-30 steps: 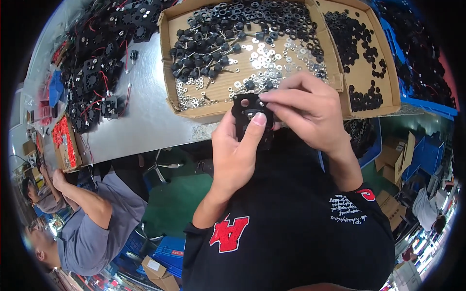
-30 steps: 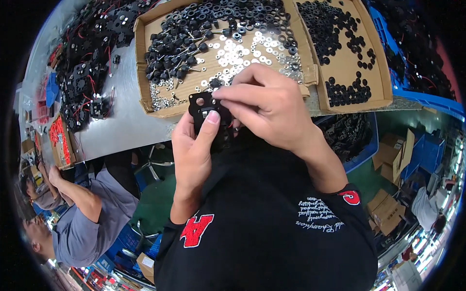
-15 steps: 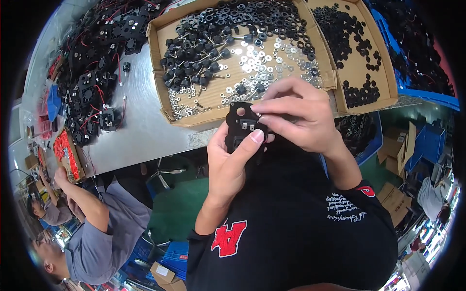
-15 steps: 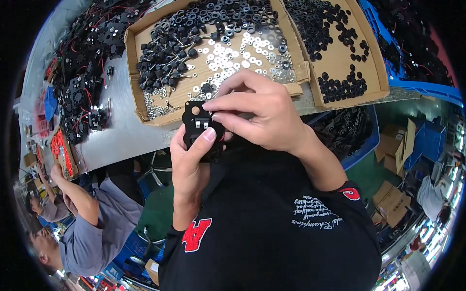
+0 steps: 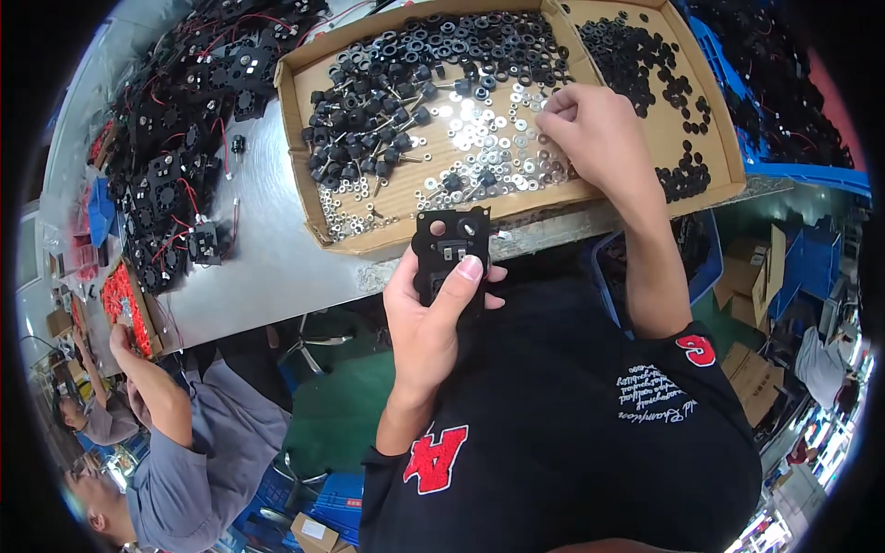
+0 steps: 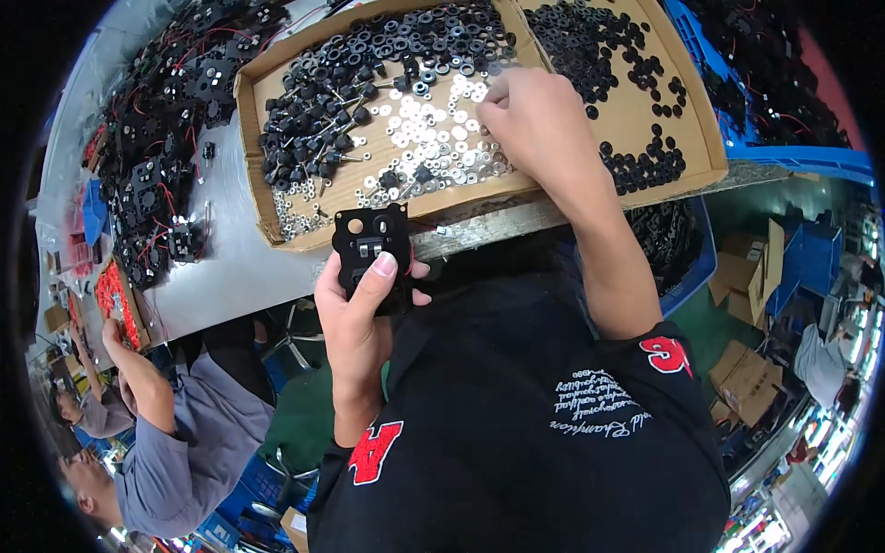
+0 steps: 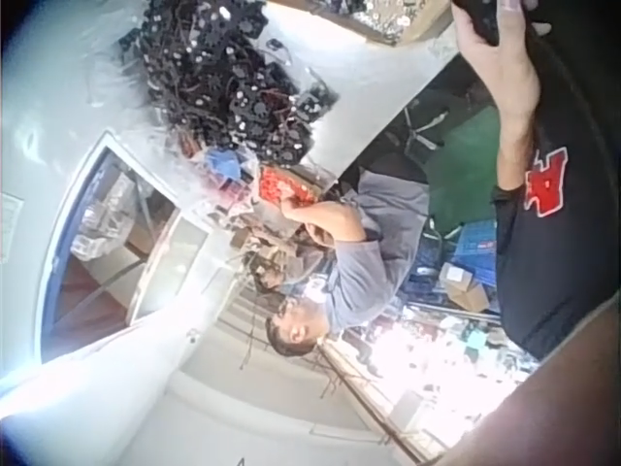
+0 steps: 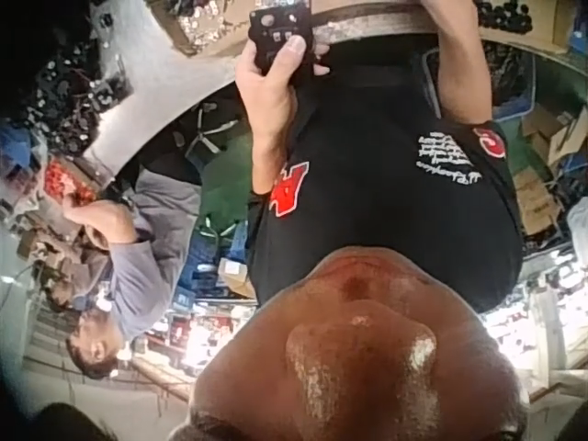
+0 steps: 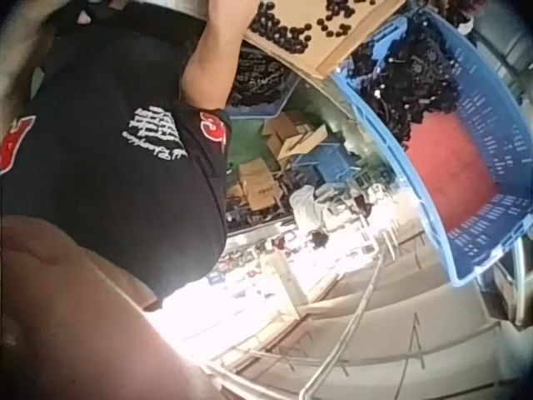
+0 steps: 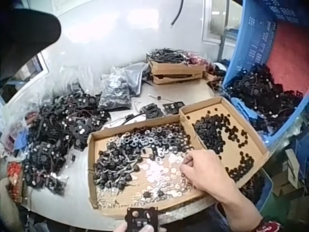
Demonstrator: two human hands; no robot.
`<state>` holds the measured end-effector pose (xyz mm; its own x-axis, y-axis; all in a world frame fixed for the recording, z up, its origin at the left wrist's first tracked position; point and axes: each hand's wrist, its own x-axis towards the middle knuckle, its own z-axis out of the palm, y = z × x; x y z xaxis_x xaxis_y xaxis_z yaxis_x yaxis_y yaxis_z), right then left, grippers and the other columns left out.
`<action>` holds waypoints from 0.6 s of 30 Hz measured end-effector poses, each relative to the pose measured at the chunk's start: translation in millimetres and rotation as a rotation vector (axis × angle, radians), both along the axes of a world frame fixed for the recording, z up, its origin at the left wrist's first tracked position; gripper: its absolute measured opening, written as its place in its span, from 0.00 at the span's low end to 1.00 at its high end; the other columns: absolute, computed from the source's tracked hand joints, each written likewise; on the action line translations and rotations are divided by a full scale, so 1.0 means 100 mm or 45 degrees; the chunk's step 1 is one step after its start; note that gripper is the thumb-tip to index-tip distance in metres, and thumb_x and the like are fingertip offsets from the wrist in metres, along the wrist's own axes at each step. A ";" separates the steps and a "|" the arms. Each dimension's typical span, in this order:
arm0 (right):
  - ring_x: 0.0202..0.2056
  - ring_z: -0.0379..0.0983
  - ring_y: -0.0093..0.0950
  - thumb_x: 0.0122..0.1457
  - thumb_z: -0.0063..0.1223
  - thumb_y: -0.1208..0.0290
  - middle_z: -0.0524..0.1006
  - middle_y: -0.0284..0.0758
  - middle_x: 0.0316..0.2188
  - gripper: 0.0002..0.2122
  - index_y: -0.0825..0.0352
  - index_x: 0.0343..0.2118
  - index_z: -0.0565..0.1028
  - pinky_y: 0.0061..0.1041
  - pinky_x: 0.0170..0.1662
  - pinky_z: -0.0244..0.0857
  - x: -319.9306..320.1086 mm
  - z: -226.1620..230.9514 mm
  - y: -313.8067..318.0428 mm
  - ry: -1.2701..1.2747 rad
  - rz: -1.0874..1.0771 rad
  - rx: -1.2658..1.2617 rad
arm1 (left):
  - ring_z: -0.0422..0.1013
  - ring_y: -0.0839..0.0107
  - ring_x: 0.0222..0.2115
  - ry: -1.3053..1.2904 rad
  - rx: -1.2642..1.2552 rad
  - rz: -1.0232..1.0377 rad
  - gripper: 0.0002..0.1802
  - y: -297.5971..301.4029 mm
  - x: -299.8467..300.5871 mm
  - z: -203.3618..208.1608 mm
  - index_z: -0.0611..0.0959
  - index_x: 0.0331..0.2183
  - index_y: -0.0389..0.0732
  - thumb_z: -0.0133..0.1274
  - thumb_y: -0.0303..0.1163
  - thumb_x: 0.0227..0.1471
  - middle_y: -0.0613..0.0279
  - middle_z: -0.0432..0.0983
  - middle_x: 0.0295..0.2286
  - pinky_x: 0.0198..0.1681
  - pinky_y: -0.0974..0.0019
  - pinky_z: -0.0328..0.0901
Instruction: The recorder is manually assembling small components by inserting washers and wires into plastic housings at a workstation.
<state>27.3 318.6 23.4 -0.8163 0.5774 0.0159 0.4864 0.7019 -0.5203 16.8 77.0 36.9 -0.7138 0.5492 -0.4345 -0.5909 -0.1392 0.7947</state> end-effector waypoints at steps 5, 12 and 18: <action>0.24 0.77 0.30 0.49 0.57 0.69 0.79 0.40 0.22 0.11 0.73 0.30 0.79 0.27 0.31 0.68 -0.01 -0.01 0.05 -0.015 0.018 -0.021 | 0.77 0.66 0.33 0.042 0.012 0.002 0.28 -0.02 -0.01 0.01 0.66 0.53 0.27 0.55 0.27 0.54 0.52 0.77 0.36 0.29 0.67 0.74; 0.23 0.74 0.23 0.50 0.56 0.71 0.78 0.36 0.21 0.09 0.75 0.28 0.77 0.22 0.28 0.67 -0.04 0.12 0.06 -0.052 0.135 -0.118 | 0.77 0.66 0.33 0.030 0.031 -0.030 0.27 -0.03 -0.06 -0.02 0.66 0.53 0.27 0.55 0.27 0.54 0.53 0.76 0.36 0.29 0.68 0.74; 0.27 0.74 0.18 0.53 0.57 0.79 0.79 0.35 0.28 0.09 0.73 0.38 0.76 0.14 0.29 0.67 0.31 0.44 -0.48 0.422 0.157 -1.208 | 0.76 0.69 0.32 -0.007 0.051 -0.039 0.26 0.02 -0.05 -0.03 0.67 0.53 0.28 0.55 0.28 0.56 0.56 0.76 0.35 0.28 0.70 0.73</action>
<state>58.7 270.7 67.3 -0.9087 0.3816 -0.1693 0.1685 -0.0358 -0.9850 11.6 79.3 34.3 -0.6943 0.5877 -0.4155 -0.5994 -0.1527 0.7857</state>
